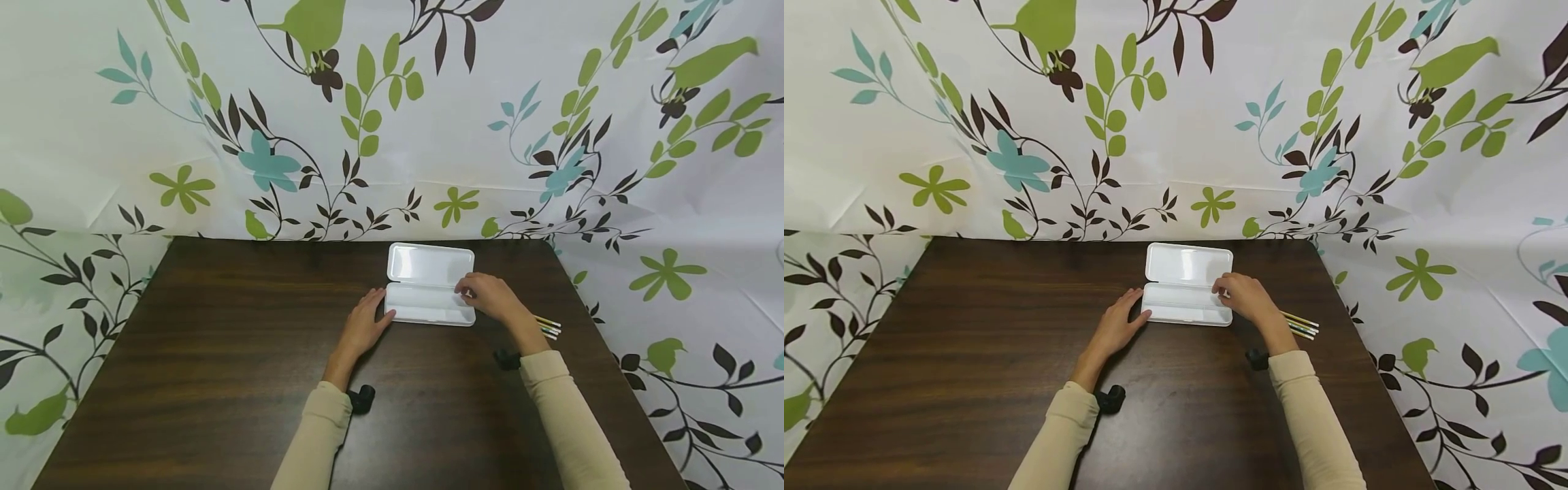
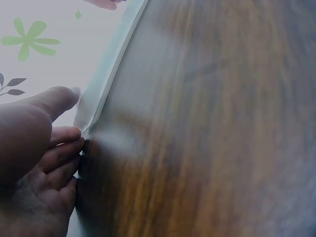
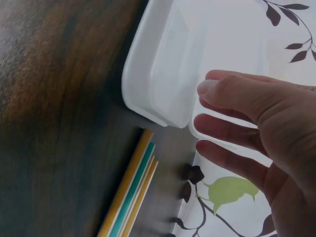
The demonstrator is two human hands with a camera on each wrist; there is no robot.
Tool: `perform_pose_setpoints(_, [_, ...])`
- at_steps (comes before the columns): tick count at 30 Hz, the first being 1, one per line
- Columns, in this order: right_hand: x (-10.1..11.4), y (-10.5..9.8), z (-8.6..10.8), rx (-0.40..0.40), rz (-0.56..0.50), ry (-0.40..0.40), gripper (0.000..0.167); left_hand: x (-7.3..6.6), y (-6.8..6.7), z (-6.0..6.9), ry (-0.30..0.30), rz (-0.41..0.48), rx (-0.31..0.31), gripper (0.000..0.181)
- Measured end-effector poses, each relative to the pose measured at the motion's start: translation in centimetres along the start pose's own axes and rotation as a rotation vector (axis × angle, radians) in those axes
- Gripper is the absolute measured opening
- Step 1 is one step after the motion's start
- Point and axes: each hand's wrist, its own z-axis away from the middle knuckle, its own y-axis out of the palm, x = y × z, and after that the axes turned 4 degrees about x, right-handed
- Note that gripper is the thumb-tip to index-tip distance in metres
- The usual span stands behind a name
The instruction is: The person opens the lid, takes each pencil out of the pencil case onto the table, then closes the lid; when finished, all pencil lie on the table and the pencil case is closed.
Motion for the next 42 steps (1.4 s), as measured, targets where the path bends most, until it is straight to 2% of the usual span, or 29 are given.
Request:
perform_pose_setpoints(4, [-0.1,0.2,0.1,0.023,-0.014,-0.013,0.017,-0.1,0.0,0.0,0.007,0.007,-0.011,0.058])
perform_pose_setpoints(17, [-0.3,0.7,-0.5,0.057,0.008,-0.027,0.021,-0.1,0.2,0.0,-0.023,0.008,0.013,0.059])
perform_pose_setpoints(27, [0.2,0.9,-0.3,0.025,0.046,-0.04,0.01,-0.2,0.1,0.0,-0.003,0.009,-0.007,0.058])
perform_pose_setpoints(38, [0.5,1.1,-0.5,0.005,0.042,-0.085,0.011,-0.1,0.2,0.1,-0.029,0.007,0.005,0.058])
perform_pose_setpoints(42, [0.8,1.1,-0.8,0.007,0.054,-0.087,0.011,-0.1,0.2,0.1,-0.015,0.009,-0.016,0.057])
